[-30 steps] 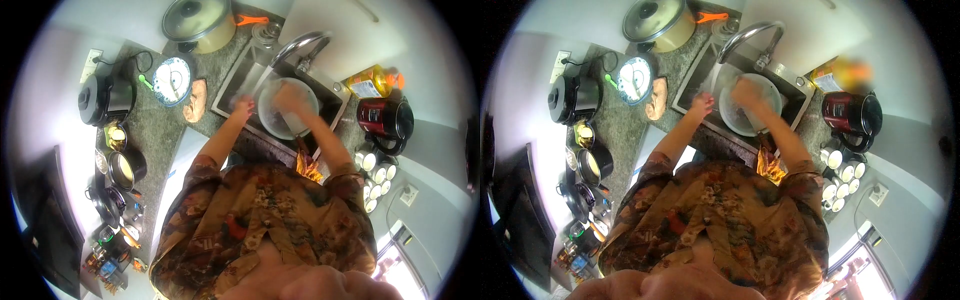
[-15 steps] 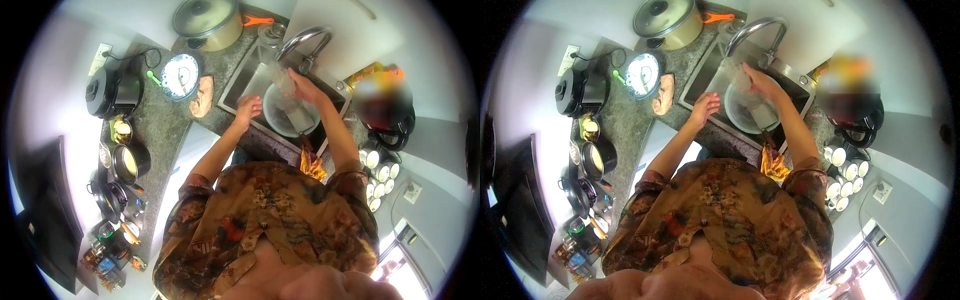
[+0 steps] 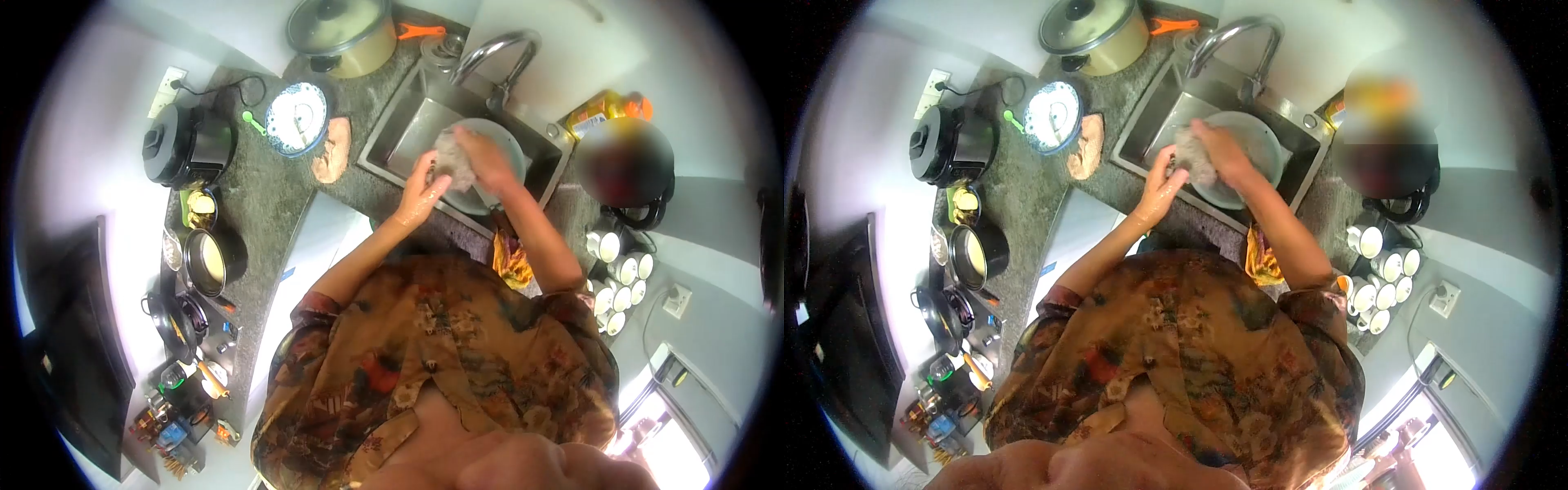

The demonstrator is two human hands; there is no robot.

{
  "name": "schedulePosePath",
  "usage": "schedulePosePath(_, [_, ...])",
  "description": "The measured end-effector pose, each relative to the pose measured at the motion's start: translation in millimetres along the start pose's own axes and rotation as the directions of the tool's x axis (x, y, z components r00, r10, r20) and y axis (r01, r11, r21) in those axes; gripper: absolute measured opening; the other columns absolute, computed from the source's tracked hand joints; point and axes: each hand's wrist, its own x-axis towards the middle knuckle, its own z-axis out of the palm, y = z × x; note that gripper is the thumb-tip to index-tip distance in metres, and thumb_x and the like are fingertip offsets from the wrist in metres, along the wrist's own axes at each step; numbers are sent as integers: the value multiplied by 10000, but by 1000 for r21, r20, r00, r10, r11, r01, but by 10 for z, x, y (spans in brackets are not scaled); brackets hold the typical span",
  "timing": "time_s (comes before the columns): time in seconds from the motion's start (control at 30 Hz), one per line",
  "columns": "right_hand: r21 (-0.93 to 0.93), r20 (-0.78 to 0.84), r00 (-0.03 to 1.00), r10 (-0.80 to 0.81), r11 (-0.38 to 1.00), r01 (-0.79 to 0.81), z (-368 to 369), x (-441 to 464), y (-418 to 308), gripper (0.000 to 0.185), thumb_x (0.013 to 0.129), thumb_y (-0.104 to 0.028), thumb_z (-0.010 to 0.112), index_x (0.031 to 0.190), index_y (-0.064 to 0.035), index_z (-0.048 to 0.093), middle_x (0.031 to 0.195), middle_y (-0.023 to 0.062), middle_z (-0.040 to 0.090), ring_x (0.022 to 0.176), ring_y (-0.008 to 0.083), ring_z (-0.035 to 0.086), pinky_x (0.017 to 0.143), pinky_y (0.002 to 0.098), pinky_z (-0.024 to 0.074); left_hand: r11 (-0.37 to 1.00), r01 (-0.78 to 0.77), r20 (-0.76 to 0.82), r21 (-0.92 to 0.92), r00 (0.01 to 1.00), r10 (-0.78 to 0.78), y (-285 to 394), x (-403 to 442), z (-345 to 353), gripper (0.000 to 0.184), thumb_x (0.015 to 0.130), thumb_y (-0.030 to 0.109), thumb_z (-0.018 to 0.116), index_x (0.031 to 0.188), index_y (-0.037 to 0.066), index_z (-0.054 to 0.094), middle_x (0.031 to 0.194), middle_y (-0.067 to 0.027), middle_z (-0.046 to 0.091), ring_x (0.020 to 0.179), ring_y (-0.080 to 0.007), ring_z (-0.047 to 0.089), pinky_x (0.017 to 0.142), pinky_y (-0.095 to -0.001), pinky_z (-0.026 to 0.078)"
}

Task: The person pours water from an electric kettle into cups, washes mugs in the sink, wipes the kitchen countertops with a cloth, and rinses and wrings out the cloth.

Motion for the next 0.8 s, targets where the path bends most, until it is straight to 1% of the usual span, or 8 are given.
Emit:
schedulePosePath(0.2, [562,144,975,-168,825,59,61,-169,373,460,946,-306,541,1264,20,479,1174,139,565,1020,193,572,841,304,478,973,164,-152,-164,970,-189,-49,-43,-278,342,897,144,621,1200,22,517,1039,-55,614,916,-129,574,827,-280,474])
schedulePosePath(0.27, [496,-49,983,-175,851,176,-138,-379,480,430,942,-243,550,1273,19,472,1147,134,588,1013,204,587,840,296,480,973,226,-234,42,949,-210,-172,-18,-673,400,857,219,672,1153,8,506,1037,-116,628,906,-177,599,821,-312,477])
schedulePosePath(0.3, [474,-60,994,-89,874,107,-249,-406,660,389,933,-225,551,1242,5,498,1074,113,619,965,189,601,828,288,478,912,199,-272,358,957,-102,-529,2,-970,481,826,282,696,1152,7,474,1021,-184,634,912,-266,628,832,-368,480])
schedulePosePath(0.37, [497,-82,996,27,867,17,-420,-577,1067,364,926,-207,547,1219,7,509,1056,107,625,955,176,600,820,284,475,579,309,-274,755,950,-150,-589,-35,-1259,507,798,281,690,1155,18,444,1099,-237,544,983,-388,570,856,-453,468])
schedulePosePath(0.5, [434,-161,960,230,890,-140,-474,-1016,1752,282,909,-179,541,1135,-11,553,998,87,634,885,148,602,758,270,479,187,178,-181,966,983,0,-1092,-189,-1240,404,824,225,625,1129,0,485,1084,-212,509,948,-436,542,791,-503,465])
schedulePosePath(0.67, [158,-290,931,220,971,-181,-276,-1460,2246,207,872,-125,545,1013,14,604,835,71,648,708,137,604,619,248,482,474,52,90,879,958,-272,-912,-411,-85,306,929,210,427,1186,51,477,985,-183,538,870,-347,579,726,-483,481])
schedulePosePath(0.73, [81,-322,930,176,984,-158,-237,-1524,2380,190,865,-121,553,982,17,612,778,61,638,649,127,586,585,240,473,408,-227,357,884,893,-276,-1042,-517,449,356,926,243,464,1242,78,472,940,-166,540,818,-320,575,697,-455,478])
schedulePosePath(0.8, [199,-348,920,182,973,-117,-188,-1551,2417,189,862,-115,565,984,23,607,755,54,619,627,110,563,575,239,465,725,-324,473,608,881,-4,-1550,-581,772,403,909,231,506,1292,108,468,937,-156,536,815,-315,564,690,-435,466])
